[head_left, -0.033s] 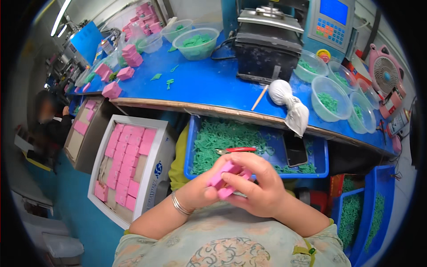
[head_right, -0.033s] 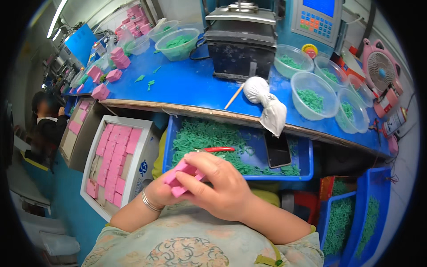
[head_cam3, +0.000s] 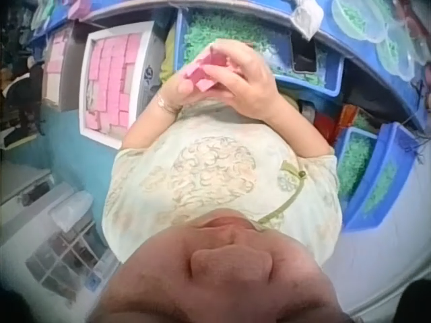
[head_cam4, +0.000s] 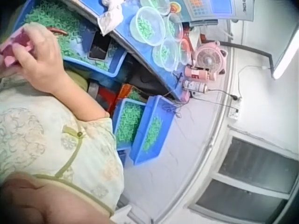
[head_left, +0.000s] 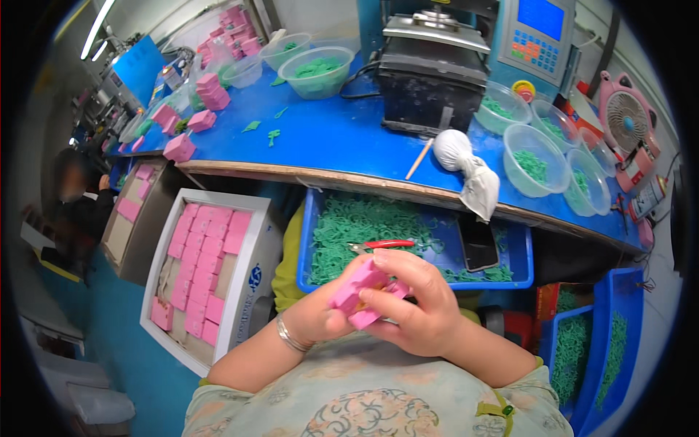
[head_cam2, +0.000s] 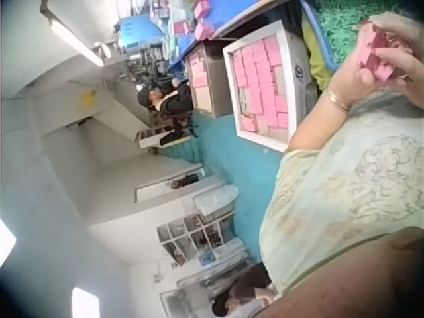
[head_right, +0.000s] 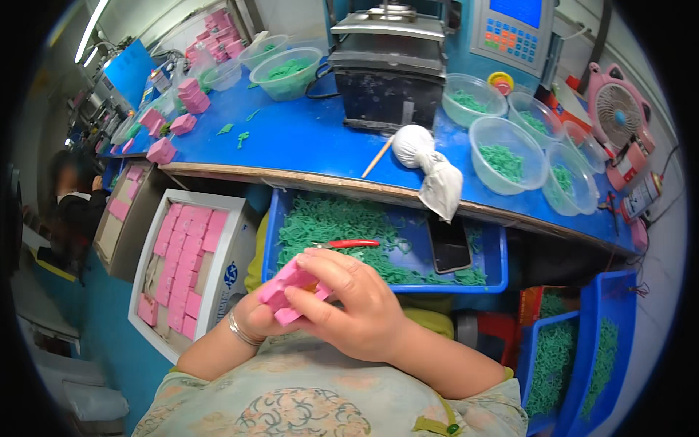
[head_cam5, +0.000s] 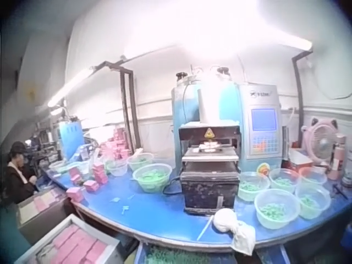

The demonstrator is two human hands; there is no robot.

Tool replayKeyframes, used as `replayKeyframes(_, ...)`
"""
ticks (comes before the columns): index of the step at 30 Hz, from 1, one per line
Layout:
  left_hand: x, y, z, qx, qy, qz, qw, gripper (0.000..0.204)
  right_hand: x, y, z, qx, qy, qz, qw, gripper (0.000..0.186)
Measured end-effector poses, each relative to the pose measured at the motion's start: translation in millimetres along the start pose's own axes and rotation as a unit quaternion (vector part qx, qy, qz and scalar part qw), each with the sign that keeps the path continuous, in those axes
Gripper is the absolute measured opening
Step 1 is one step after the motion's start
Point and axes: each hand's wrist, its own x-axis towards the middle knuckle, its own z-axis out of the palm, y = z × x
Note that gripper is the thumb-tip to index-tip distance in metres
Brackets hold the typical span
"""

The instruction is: Operating a wax injection machine to create wax patterns for casting, then trimming excess wax from the parts.

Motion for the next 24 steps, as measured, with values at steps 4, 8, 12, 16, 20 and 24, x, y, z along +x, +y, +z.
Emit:
replayKeyframes(4,-5,5,13,-0.064,0.07,0.076,0.993,0.072,-22,-7,1,-0.051,0.016,-0.033,0.998,0.032)
replayKeyframes(8,12,17,-1,-0.343,0.296,0.063,0.889,0.069,-23,-6,-3,-0.068,-0.121,-0.028,0.99,0.032)
replayKeyframes(12,20,15,-17,-0.333,0.275,-0.011,0.902,0.07,21,65,-37,-0.379,0.005,0.112,0.919,0.046)
replayKeyframes(16,32,8,-27,-0.271,0.209,-0.036,0.939,0.071,17,116,-64,-0.371,-0.044,0.255,0.892,0.043)
replayKeyframes(20,39,8,-47,-0.249,0.21,-0.081,0.942,0.072,14,70,-38,-0.182,0.101,0.099,0.973,0.042)
replayKeyframes(24,52,11,-36,-0.103,0.219,-0.087,0.966,0.076,8,44,-5,-0.134,-0.114,0.081,0.981,0.046)
